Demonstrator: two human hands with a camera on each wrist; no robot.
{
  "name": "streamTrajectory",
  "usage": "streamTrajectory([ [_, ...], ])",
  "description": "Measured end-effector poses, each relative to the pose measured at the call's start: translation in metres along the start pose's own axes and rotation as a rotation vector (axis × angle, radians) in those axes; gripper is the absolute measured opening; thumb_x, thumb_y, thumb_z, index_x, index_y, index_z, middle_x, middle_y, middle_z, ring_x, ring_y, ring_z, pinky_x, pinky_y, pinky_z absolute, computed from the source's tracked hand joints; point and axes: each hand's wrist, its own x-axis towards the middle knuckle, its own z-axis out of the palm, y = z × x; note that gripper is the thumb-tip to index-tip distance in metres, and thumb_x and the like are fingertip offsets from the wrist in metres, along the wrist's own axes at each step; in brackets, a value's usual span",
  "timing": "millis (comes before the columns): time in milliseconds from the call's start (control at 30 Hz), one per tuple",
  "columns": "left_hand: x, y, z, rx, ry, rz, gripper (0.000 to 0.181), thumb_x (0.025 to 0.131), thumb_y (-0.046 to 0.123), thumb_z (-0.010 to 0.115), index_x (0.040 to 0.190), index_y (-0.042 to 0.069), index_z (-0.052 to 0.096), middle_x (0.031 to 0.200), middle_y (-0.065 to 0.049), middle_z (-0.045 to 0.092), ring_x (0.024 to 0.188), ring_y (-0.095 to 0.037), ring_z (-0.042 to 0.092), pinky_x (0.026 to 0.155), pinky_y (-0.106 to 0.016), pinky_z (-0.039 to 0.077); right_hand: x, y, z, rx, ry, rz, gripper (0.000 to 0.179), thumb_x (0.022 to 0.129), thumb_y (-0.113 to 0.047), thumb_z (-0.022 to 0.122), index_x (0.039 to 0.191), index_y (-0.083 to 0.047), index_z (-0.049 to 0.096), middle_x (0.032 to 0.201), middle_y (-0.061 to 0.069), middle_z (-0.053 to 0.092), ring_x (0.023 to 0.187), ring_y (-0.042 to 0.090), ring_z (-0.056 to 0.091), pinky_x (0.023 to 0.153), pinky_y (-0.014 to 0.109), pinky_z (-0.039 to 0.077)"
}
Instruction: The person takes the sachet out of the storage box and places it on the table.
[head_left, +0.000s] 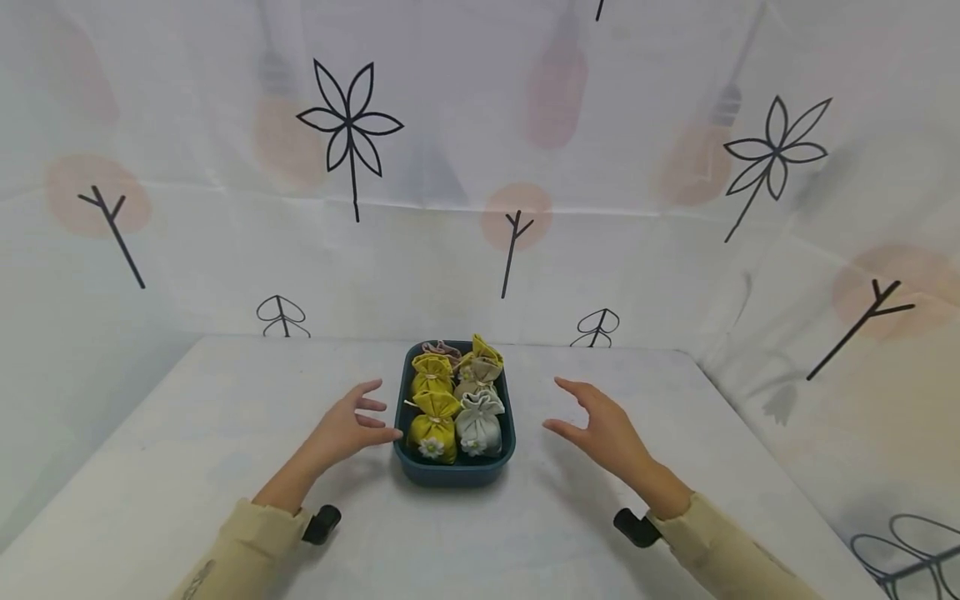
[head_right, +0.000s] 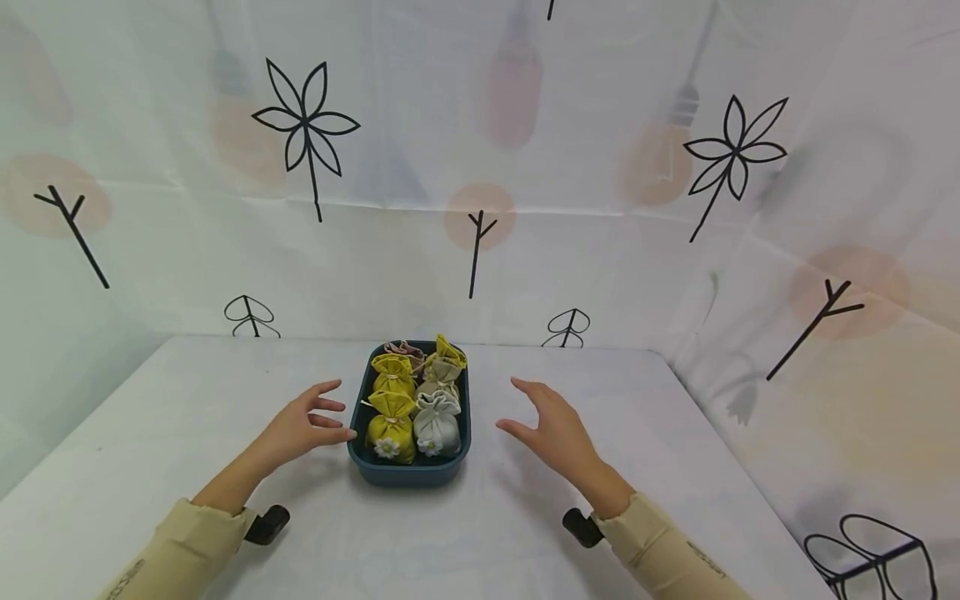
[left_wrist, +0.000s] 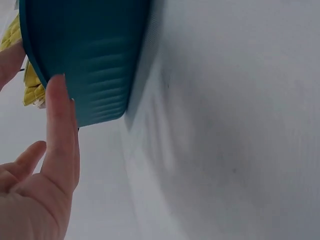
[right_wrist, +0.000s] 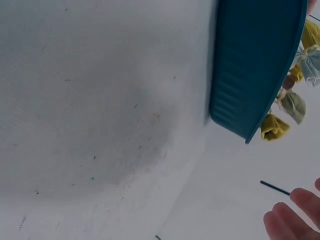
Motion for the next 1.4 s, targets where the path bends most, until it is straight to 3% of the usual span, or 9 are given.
streamTrajectory([
  [167,0.003,0.001,0.003,-0.131,-0.058,-0.017,0.085,0.076,0.024,0.078,0.145,0.011,0.029,0.125,-0.014,0.054,0.103,-0.025,0.059,0.085,-0.045,0.05,0.006,-0.005,0.002,0.044,0.009,-0.019,0.065,0.076,-0.027,0.078,0.131,-0.005,0.052,0.124,0.014,0.057,0.106,0.031,0.056,0.081,0.046,0.051],
  [400,0.001,0.005,0.007,-0.269,-0.097,-0.053,0.08,0.078,0.017,0.077,0.143,0.009,0.032,0.127,-0.018,0.051,0.102,-0.025,0.059,0.081,-0.039,0.052,0.013,-0.013,0.006,0.158,-0.036,-0.002,0.063,0.076,-0.026,0.077,0.13,-0.003,0.053,0.125,0.015,0.056,0.109,0.03,0.056,0.085,0.044,0.05],
  [900,0.002,0.001,0.011,-0.306,-0.091,-0.093,0.071,0.078,0.013,0.076,0.14,0.012,0.041,0.127,-0.016,0.05,0.102,-0.024,0.058,0.079,-0.034,0.053,0.023,-0.021,0.012,0.315,-0.113,0.032,0.059,0.078,-0.026,0.076,0.128,-0.007,0.054,0.12,0.011,0.059,0.101,0.025,0.06,0.085,0.038,0.05],
  [1400,0.002,0.0,0.012,-0.314,-0.085,-0.101,0.07,0.079,0.014,0.075,0.14,0.014,0.042,0.126,-0.016,0.051,0.101,-0.023,0.058,0.08,-0.035,0.053,0.04,-0.035,0.018,0.532,-0.277,0.119,0.051,0.081,-0.022,0.073,0.126,-0.003,0.056,0.121,0.015,0.058,0.108,0.032,0.056,0.081,0.036,0.052],
])
